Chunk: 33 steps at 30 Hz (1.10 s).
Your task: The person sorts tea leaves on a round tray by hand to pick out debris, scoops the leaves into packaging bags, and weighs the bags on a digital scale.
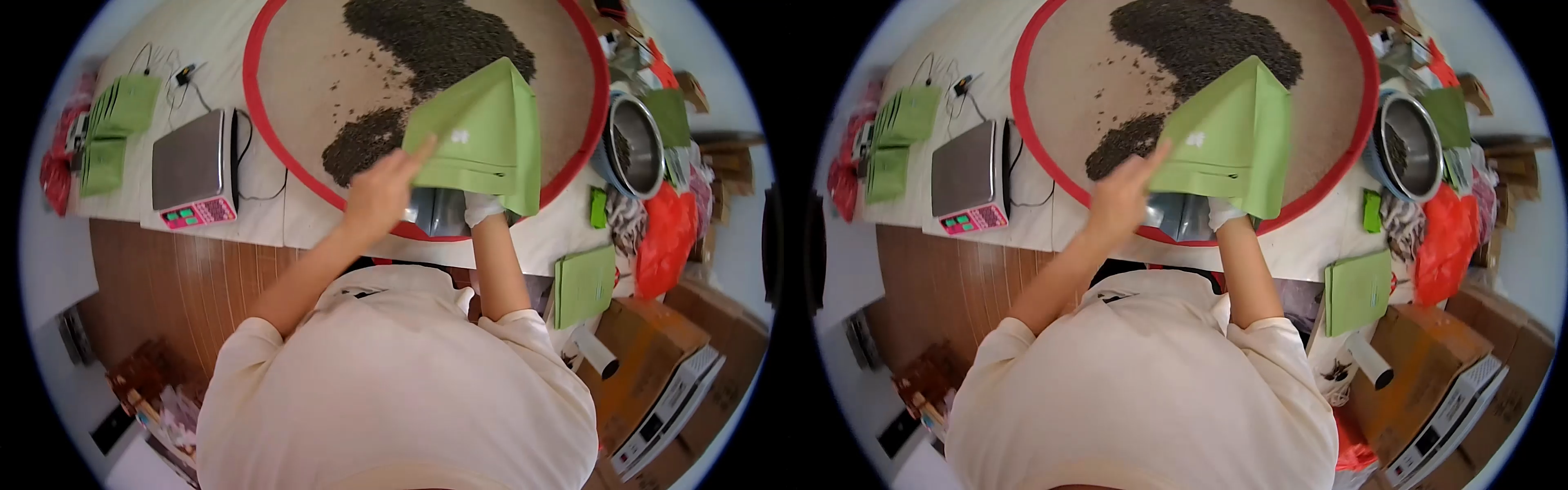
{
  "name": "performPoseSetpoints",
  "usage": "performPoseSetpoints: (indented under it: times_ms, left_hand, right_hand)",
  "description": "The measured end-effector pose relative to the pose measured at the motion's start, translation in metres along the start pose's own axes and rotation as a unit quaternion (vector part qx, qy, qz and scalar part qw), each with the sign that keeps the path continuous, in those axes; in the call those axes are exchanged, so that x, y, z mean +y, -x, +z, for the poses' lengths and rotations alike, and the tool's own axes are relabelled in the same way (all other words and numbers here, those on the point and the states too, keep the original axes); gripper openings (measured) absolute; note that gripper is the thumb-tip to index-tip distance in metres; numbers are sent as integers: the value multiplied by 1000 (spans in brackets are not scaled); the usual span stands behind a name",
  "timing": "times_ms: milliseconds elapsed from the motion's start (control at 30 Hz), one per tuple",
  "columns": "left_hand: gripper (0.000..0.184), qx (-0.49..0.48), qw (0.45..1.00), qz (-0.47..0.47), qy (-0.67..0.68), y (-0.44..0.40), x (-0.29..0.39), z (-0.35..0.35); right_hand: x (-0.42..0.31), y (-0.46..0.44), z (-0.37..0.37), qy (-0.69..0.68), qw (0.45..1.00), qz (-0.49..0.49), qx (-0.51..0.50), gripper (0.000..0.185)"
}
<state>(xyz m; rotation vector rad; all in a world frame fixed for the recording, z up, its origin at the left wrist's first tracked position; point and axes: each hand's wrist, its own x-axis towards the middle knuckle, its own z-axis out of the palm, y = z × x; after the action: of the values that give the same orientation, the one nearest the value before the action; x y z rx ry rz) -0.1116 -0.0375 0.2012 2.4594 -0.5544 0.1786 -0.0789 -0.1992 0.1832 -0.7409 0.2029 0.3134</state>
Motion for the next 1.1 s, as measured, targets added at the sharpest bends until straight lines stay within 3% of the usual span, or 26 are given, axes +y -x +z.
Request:
performPoseSetpoints:
  times_ms: [67,167,233,267,300,333,367,400,433,467,500,533,600,667,800,867,967,1100]
  left_hand:
    - [73,77,996,-37,37,-10,-18,-33]
    - [64,65,997,-22,-43,-1,-30,-69]
    - [59,84,980,-153,96,10,-37,-84]
    - [58,115,963,-208,128,11,-43,-98]
    - [56,148,940,-264,157,14,-51,-112]
    - [51,186,935,-272,134,20,-59,-127]
    - [47,225,927,-281,110,26,-66,-142]
    - [43,262,916,-290,86,32,-73,-158]
    - [40,281,883,-365,90,39,-69,-176]
    - [37,312,875,-355,104,54,-77,-187]
    - [35,343,866,-344,117,69,-86,-198]
    - [33,364,845,-382,90,83,-85,-208]
    - [31,389,829,-384,119,110,-83,-218]
    - [31,400,809,-417,110,149,-86,-224]
    - [32,406,776,-463,139,223,-93,-225]
    - [32,409,763,-487,113,226,-86,-219]
    - [31,410,766,-484,103,221,-85,-214]
    - [32,419,758,-490,97,184,-87,-211]
  right_hand:
    - [11,-8,4,-1,999,37,-15,36]
    - [31,-7,19,6,993,109,-46,36]
    - [46,0,42,28,981,178,-75,36]
    - [46,3,62,102,972,166,-134,36]
    - [38,0,84,315,911,-91,-249,22]
    - [35,-3,95,483,734,-337,-337,12]
    - [29,0,99,478,738,-328,-346,12]
    - [22,5,97,490,707,-388,-330,10]
    - [16,5,90,499,674,-446,-312,8]
    - [12,-22,77,553,684,-342,-330,12]
    - [25,-50,55,490,756,-359,-242,19]
    - [49,-82,15,524,751,-368,-161,27]
    - [75,-148,-51,638,688,-325,-123,36]
    - [94,-193,-93,756,567,-304,-119,44]
    - [128,-249,-111,776,519,-284,-218,46]
    - [141,-257,-93,724,510,-302,-353,47]
    - [155,-237,-82,663,535,-240,-465,44]
    - [136,-186,-114,624,575,-167,-502,42]
